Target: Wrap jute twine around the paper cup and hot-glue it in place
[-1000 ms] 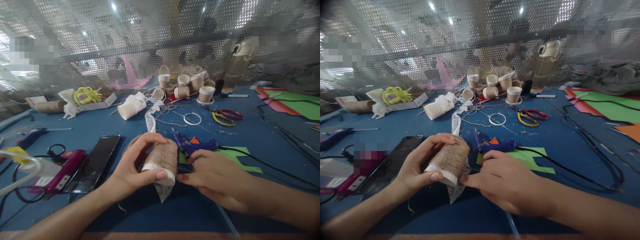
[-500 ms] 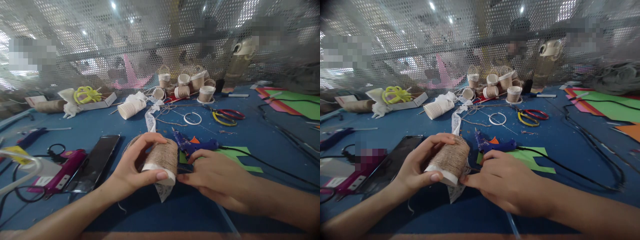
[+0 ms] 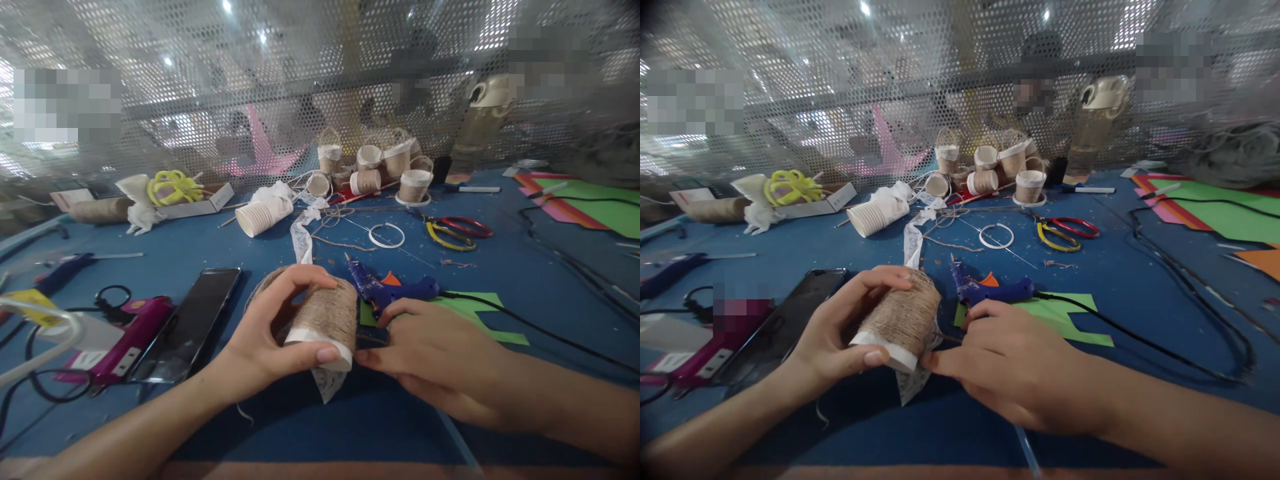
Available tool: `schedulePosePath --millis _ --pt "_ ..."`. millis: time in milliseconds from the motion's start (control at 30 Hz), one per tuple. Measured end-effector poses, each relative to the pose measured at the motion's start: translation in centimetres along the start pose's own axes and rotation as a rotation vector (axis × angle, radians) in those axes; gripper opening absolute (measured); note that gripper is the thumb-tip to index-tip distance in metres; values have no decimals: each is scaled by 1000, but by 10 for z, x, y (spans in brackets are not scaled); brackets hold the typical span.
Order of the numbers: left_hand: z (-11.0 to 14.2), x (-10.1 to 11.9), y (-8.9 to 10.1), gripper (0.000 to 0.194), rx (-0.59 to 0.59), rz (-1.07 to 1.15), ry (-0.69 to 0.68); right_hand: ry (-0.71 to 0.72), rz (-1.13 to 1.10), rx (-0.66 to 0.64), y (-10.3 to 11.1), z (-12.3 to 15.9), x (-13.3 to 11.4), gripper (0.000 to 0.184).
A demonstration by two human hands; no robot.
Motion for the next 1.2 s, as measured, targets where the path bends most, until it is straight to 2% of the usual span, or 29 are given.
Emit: schedulePosePath --millis 833,1200 --pt "2 -2 -1 54 -63 -79 -21 -15 -53 -12 -1 5 -2 35" --pt "1 7 -4 53 -62 -146 -71 -47 20 -52 4 -1 -5 30"
Point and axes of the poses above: each hand's wrist, its own z-axis away from the middle knuckle, its own y-axis out of the back of the hand, x = y × z, the point moved 4 cm from there along -z, towards the middle knuckle, and after that the axes turned 11 degrees about y, right-handed, at the moved point
